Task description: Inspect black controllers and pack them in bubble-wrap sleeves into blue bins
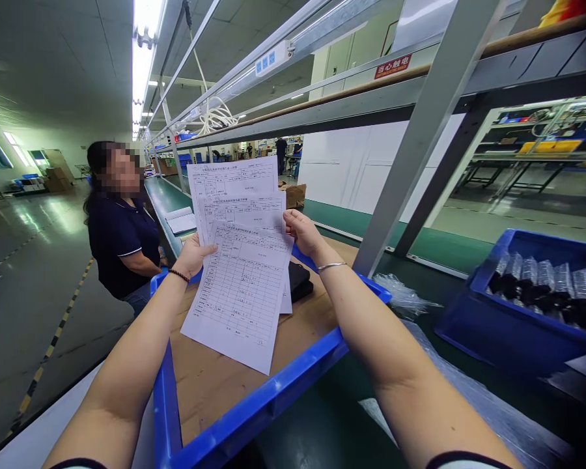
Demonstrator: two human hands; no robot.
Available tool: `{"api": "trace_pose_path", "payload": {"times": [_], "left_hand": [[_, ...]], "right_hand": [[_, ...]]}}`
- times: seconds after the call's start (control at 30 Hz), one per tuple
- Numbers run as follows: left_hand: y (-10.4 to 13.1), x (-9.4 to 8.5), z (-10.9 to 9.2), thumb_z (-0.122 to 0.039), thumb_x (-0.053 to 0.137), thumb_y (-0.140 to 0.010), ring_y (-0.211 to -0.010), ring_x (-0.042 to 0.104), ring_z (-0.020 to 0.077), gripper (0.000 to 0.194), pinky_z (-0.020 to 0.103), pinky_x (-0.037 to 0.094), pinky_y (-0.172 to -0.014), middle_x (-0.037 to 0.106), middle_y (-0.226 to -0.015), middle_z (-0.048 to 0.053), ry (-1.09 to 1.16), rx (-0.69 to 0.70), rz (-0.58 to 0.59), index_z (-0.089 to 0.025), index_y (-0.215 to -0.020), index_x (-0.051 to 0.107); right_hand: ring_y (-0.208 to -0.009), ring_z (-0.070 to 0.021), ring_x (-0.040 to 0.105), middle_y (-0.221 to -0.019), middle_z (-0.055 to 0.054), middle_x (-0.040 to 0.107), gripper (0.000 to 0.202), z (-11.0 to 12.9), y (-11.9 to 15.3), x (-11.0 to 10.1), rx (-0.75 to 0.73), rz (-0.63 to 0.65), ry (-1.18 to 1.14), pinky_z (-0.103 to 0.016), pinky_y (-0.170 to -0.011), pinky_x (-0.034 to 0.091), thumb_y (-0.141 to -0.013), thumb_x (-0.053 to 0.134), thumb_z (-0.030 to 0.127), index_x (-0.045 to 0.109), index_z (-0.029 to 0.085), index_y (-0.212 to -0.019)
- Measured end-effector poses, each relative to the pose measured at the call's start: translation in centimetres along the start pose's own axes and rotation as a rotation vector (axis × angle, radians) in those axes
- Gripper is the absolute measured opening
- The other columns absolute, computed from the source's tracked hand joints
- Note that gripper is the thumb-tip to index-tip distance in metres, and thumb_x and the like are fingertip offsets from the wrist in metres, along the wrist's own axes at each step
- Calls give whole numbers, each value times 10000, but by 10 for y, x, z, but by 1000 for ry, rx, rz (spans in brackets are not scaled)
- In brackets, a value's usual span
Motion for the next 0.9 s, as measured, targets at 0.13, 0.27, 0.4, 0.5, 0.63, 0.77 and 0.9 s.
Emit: {"api": "trace_pose_path", "payload": {"times": [0.13, 0.27, 0.4, 0.5, 0.63, 0.77, 0.9], "left_hand": [[0, 0, 0, -155, 870, -453, -860, 669, 232, 488, 425, 490, -899, 719, -912, 66, -8, -6, -2, -142, -896, 665], [1, 1, -1, -160, 871, -452, -867, 666, 235, 495, 431, 483, -908, 717, -913, 69, -15, -11, 0, -140, -901, 664], [1, 1, -2, -162, 871, -450, -863, 666, 237, 499, 432, 483, -905, 716, -905, 70, -17, -14, -1, -139, -903, 662], [1, 0, -1, -165, 871, -450, -875, 666, 244, 510, 437, 481, -908, 716, -910, 73, -18, -10, -7, -140, -913, 660], [1, -1, -1, -161, 870, -450, -882, 669, 246, 514, 438, 484, -909, 720, -919, 72, -15, 5, -16, -145, -917, 658], [0, 0, -2, -164, 867, -454, -896, 671, 260, 507, 444, 489, -906, 724, -911, 75, -17, 19, -14, -144, -915, 659], [1, 1, -4, -162, 863, -463, -898, 671, 259, 508, 436, 490, -907, 723, -913, 84, -20, 25, -1, -131, -929, 663]], "right_hand": [[-619, -101, 423, -738, 22, 508, 448, 2, 1, 1, -32, 1, -40, -220, -525, 330, -639, 731, 594, 532, 214, -766], [-613, -99, 416, -730, 24, 507, 442, 3, 2, 2, -30, 4, -44, -224, -528, 323, -644, 727, 591, 533, 212, -761], [-608, -103, 420, -718, 22, 503, 446, 3, 2, 2, -21, 9, -38, -228, -517, 314, -641, 725, 599, 530, 217, -760], [-589, -106, 405, -695, 23, 491, 449, 2, 2, 2, -16, 10, -28, -231, -495, 293, -641, 719, 607, 523, 221, -759], [-565, -101, 381, -665, 31, 464, 449, 3, 2, 2, -16, 15, -26, -231, -482, 272, -647, 715, 606, 511, 220, -753], [-574, -100, 392, -680, 31, 473, 450, 4, 3, 3, -18, 24, -35, -232, -489, 278, -650, 714, 604, 510, 217, -752], [-579, -94, 390, -690, 31, 476, 451, 5, 3, 4, -22, 27, -49, -227, -493, 286, -646, 723, 598, 512, 213, -750]]}}
Point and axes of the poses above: each hand's wrist, its own y-axis away from the middle knuckle, its own x-axis out of the palm, z = x × y, the point moved 5 cm from there along -y, towards the middle knuckle
